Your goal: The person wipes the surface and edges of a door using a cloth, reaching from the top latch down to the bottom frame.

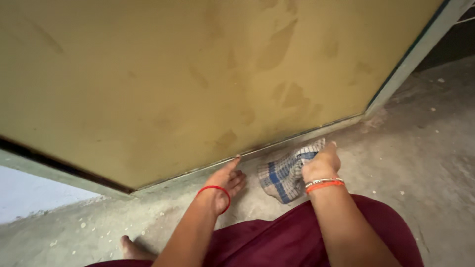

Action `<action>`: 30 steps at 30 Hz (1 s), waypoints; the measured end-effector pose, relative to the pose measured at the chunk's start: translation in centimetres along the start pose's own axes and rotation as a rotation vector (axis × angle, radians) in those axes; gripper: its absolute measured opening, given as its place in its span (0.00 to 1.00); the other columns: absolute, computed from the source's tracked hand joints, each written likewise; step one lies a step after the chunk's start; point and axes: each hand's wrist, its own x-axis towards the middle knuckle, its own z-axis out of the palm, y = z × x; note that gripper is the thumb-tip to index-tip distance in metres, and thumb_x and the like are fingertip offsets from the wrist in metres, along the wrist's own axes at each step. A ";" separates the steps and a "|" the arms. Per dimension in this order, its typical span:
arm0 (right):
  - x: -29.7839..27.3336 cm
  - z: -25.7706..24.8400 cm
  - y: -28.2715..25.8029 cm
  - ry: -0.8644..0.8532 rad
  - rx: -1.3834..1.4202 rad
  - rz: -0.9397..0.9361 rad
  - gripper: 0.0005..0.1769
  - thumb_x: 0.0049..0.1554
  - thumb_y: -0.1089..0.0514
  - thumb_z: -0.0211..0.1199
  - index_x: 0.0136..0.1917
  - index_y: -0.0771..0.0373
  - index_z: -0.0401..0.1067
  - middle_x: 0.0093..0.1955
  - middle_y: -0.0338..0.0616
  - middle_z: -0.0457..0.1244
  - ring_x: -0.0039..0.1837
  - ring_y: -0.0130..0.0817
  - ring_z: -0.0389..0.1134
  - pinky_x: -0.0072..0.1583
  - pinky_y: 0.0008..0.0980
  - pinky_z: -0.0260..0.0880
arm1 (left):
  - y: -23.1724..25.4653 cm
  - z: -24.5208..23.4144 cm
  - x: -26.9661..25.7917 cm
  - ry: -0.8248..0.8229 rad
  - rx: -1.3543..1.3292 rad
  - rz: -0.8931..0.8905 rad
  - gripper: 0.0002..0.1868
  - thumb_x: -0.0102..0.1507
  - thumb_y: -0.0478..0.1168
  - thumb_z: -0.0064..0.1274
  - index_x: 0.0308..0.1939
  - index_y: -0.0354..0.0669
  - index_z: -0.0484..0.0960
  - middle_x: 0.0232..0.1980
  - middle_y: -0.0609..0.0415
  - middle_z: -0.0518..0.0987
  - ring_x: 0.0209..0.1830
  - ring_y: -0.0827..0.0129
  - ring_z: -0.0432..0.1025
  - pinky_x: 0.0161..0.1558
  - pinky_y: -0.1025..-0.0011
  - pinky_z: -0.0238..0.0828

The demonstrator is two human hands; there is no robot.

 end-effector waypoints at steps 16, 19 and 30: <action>-2.9 2.2 4.7 -0.379 0.000 0.023 0.08 0.58 0.68 0.56 0.52 0.65 0.66 0.45 0.49 0.68 0.41 0.43 0.72 0.43 0.42 0.77 | -3.4 3.4 7.3 0.351 -0.331 0.250 0.26 0.55 0.40 0.70 0.52 0.34 0.77 0.41 0.50 0.82 0.33 0.63 0.74 0.31 0.67 0.70; -3.4 2.8 0.2 -0.341 -0.013 -0.318 0.14 0.56 0.72 0.55 0.56 0.68 0.64 0.49 0.52 0.66 0.44 0.43 0.71 0.43 0.41 0.78 | -3.5 3.3 7.0 0.378 -0.293 0.272 0.25 0.54 0.40 0.71 0.50 0.35 0.78 0.40 0.52 0.82 0.32 0.66 0.74 0.30 0.69 0.70; -1.8 1.7 5.4 -0.464 -0.208 -0.128 0.26 0.52 0.74 0.49 0.63 0.57 0.63 0.56 0.51 0.63 0.54 0.49 0.67 0.59 0.70 0.71 | -0.3 4.3 4.7 0.453 -0.067 -0.017 0.35 0.53 0.47 0.71 0.62 0.47 0.78 0.56 0.54 0.84 0.45 0.59 0.78 0.35 0.56 0.64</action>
